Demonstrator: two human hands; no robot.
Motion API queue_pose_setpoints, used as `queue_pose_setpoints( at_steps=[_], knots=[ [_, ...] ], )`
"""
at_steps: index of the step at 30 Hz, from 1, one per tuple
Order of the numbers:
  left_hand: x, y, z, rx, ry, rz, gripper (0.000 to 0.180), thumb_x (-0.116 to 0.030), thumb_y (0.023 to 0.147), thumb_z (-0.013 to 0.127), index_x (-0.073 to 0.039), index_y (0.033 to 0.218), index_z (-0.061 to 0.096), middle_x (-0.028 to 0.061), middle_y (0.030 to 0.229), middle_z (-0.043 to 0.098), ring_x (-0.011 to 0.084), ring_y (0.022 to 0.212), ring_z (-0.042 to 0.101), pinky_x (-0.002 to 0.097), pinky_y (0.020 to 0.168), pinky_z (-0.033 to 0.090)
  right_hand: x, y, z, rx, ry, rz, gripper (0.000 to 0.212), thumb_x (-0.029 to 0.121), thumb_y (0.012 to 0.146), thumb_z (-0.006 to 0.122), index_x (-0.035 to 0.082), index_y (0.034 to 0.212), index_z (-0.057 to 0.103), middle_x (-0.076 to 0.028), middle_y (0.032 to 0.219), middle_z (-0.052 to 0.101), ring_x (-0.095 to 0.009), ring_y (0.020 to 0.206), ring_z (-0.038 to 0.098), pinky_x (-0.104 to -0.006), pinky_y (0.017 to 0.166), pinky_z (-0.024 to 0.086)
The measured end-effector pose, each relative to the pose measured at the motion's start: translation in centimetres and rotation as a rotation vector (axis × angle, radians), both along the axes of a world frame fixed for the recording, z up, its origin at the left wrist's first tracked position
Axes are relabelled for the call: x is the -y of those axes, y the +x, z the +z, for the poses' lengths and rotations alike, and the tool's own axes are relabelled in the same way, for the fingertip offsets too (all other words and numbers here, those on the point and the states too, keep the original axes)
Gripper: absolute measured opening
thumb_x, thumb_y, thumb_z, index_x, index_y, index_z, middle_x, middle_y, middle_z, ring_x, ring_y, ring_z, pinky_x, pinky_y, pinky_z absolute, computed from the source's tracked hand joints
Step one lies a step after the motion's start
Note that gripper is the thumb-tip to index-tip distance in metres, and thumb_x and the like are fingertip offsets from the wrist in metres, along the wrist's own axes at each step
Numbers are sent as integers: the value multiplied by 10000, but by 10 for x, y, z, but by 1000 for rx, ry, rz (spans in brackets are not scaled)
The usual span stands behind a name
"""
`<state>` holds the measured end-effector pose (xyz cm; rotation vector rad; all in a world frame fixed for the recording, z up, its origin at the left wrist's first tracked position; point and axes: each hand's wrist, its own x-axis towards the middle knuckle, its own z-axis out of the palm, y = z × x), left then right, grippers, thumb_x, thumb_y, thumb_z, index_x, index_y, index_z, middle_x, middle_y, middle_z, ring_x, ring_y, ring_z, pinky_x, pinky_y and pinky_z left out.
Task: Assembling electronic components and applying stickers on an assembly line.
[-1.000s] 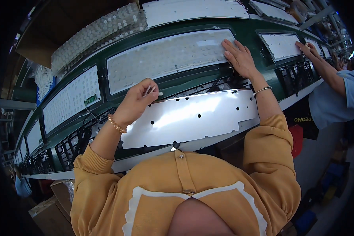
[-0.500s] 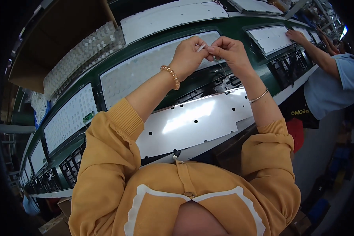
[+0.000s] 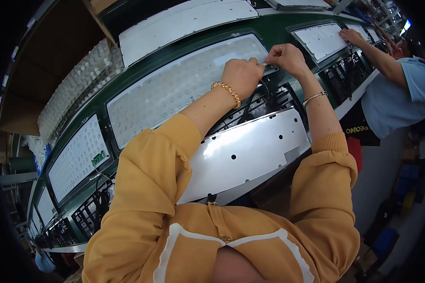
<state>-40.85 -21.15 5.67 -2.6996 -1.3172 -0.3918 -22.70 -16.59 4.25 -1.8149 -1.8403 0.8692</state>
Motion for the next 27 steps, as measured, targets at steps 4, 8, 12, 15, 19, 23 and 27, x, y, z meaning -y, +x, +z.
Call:
queue_pose_setpoints(
  at_steps=[4,8,12,15,19,23,27],
  knots=[
    [3,-4,-4,-67,49,-47,78,-98,773,578,-75,798,648,72,780,598,231,643,614,342,562,470,1,3,-9,-89,11,8,48,70,710,708,65,754,689,6,658,613,-119,602,512,-234,615,429],
    [8,-10,-9,-86,45,-62,100,-96,786,564,-78,863,625,68,846,587,231,643,606,337,564,478,13,2,-14,-383,-36,-48,71,39,711,701,52,776,674,-14,709,608,-117,670,519,-228,674,423],
    [14,4,3,-14,-195,69,125,-76,789,547,-71,903,597,64,861,590,262,653,600,354,597,486,15,19,-22,-496,-83,-124,116,15,724,686,48,828,647,-23,763,598,-112,747,526,-231,719,416],
    [17,-1,6,71,-247,98,132,-61,786,538,-68,906,592,73,855,597,282,659,600,368,605,482,19,27,-24,-541,-75,-120,146,36,729,692,52,862,635,-40,800,593,-135,769,535,-237,744,412],
    [43,-50,23,145,-226,92,158,-33,782,511,-68,921,577,93,839,616,325,686,600,396,622,472,51,-9,13,434,489,-55,202,196,745,717,106,909,641,-66,946,605,-225,834,576,-309,714,454],
    [94,-153,53,-219,-160,201,132,-74,773,552,-66,903,574,113,821,609,283,586,596,363,557,477,124,-87,39,141,328,468,194,233,731,726,84,834,658,-40,817,592,-206,775,539,-324,724,430],
    [142,-212,62,-459,-214,260,392,-49,794,537,-37,1185,510,142,1190,543,251,535,583,319,525,472,166,-117,45,246,85,691,205,253,732,733,80,803,650,-26,777,565,-198,806,540,-313,755,417]
  ],
)
